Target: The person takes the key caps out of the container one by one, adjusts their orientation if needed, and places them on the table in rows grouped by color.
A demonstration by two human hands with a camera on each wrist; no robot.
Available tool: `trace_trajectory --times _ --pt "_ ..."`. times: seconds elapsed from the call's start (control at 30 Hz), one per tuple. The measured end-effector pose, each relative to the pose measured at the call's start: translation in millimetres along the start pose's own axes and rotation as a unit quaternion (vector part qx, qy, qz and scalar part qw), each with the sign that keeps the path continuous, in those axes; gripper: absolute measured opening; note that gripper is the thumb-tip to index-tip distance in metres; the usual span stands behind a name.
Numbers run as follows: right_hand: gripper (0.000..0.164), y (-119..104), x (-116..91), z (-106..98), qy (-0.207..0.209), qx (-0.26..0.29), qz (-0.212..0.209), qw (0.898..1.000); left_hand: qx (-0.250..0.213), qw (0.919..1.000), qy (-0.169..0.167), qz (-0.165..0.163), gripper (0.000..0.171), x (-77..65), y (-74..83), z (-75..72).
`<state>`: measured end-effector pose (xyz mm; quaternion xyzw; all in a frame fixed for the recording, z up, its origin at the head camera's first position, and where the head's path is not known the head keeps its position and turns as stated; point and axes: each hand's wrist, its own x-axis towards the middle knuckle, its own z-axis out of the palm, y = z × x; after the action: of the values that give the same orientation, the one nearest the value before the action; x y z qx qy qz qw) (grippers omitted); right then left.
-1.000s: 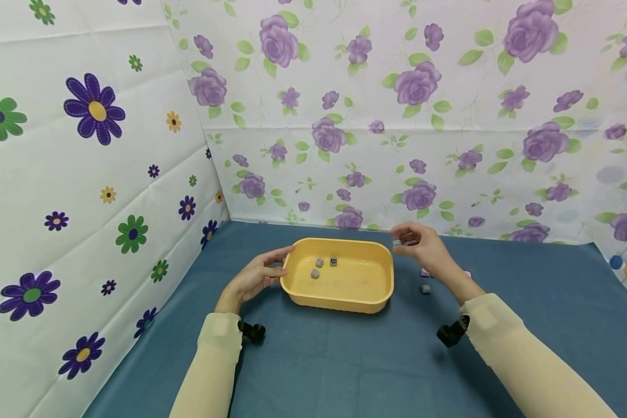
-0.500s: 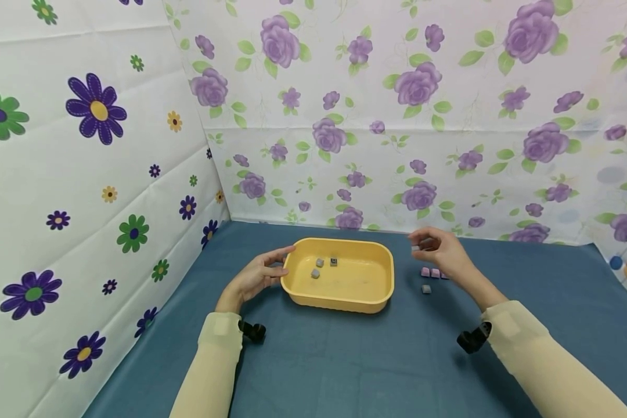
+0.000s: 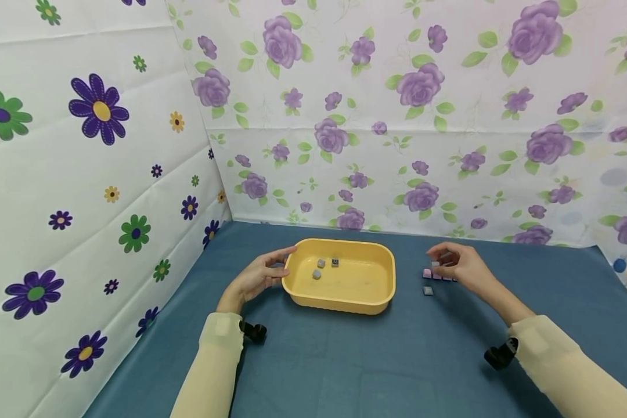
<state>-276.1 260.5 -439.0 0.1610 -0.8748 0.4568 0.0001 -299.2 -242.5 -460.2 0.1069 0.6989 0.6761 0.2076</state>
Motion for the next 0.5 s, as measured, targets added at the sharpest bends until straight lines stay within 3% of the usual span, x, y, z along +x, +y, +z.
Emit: trace_trajectory --times 0.5 --pt "0.029 19.2 -14.8 2.8 -0.027 -0.040 -0.001 0.999 -0.003 1.0000 -0.002 0.003 0.065 0.1 -1.1 -0.5"
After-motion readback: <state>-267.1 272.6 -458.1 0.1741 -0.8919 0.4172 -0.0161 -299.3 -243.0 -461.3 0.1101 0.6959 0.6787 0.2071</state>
